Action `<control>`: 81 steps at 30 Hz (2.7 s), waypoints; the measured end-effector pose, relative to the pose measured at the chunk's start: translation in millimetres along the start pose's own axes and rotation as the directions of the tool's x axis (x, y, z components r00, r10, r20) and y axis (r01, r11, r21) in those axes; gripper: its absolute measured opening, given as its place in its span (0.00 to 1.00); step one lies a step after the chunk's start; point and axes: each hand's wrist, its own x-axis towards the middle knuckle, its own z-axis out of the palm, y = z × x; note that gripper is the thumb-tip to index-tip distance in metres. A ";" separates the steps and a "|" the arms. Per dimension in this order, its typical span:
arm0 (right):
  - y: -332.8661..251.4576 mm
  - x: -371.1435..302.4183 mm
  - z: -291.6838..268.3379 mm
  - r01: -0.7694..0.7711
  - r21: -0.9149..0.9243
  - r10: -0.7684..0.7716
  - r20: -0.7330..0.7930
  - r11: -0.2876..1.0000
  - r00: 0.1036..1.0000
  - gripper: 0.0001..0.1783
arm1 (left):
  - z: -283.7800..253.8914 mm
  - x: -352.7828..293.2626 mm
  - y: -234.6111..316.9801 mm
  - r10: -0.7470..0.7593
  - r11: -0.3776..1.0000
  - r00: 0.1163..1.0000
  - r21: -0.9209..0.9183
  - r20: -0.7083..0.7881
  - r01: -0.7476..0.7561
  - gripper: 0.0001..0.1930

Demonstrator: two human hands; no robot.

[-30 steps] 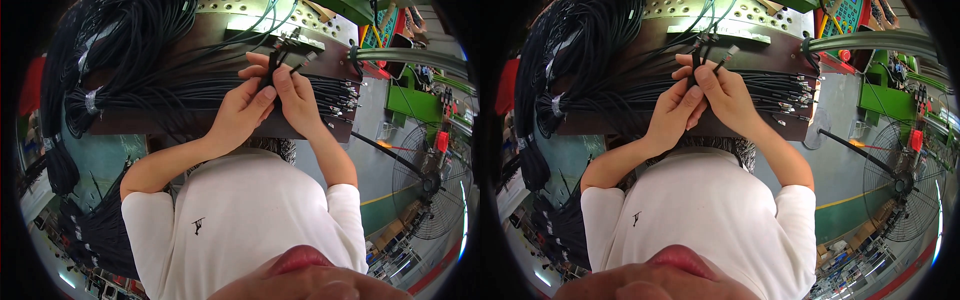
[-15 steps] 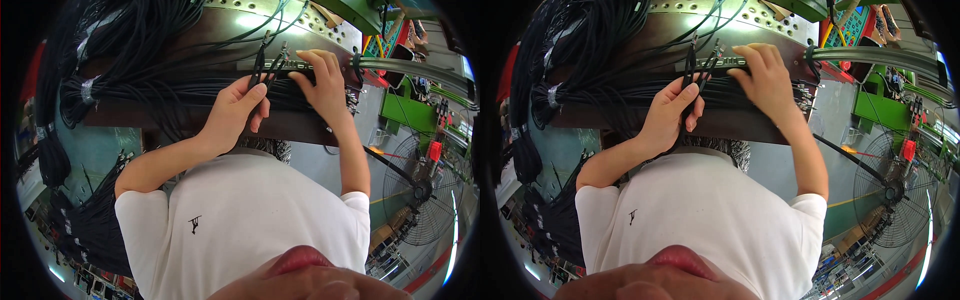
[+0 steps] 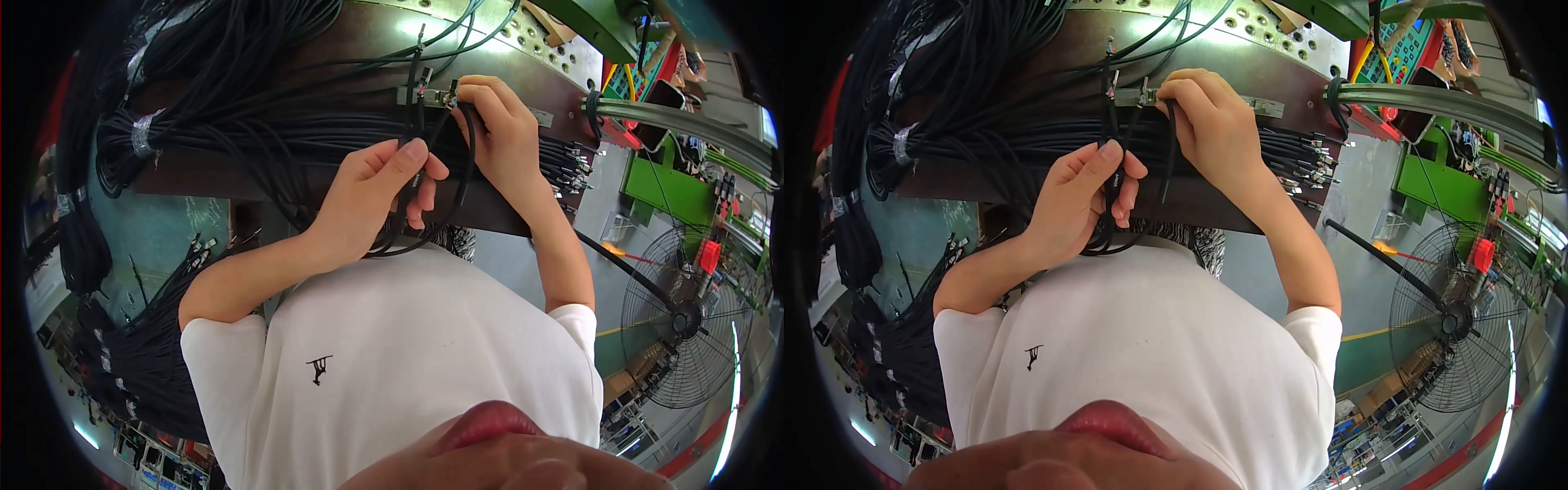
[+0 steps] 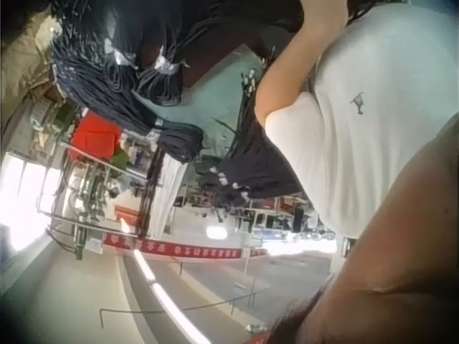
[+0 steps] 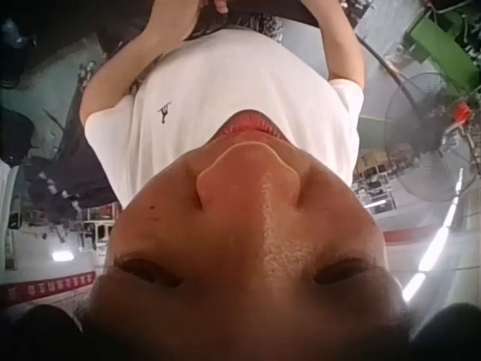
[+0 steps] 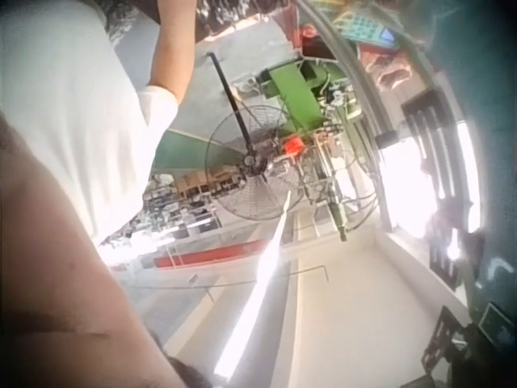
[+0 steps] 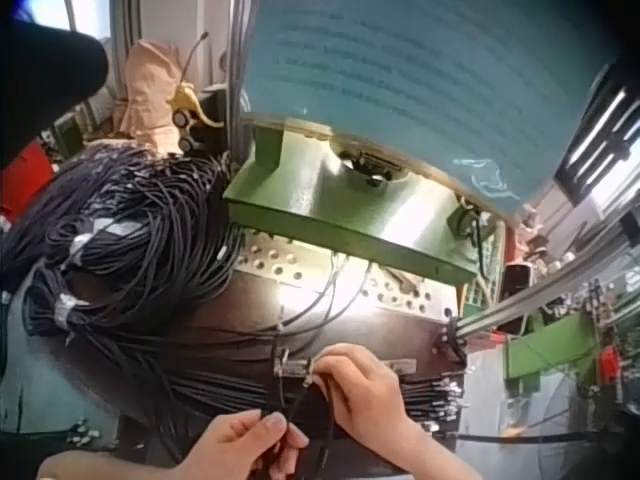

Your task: Assembling and testing electronic cables by plugging them into a fixture.

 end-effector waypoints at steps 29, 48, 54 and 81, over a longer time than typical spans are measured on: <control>-3.8 6.8 -49.0 0.383 -0.392 -0.391 0.064 0.837 0.918 0.19 | 21.4 17.9 12.6 -0.089 0.985 0.992 -0.141 0.084 0.101 0.12; 27.8 -18.4 -48.6 0.086 -0.163 -0.092 -0.030 0.983 0.995 0.13 | 31.8 13.3 22.3 -0.108 0.968 0.954 0.249 0.280 0.037 0.23; 24.3 -19.7 -51.0 -0.001 -0.091 -0.016 -0.192 0.996 0.981 0.11 | 35.5 11.5 47.6 -0.396 0.820 0.808 0.564 0.437 0.096 0.20; 192.2 148.0 -35.7 -0.435 0.034 0.427 -0.276 0.900 0.861 0.13 | 23.8 178.6 105.4 -0.051 0.999 0.982 -0.002 0.181 0.052 0.16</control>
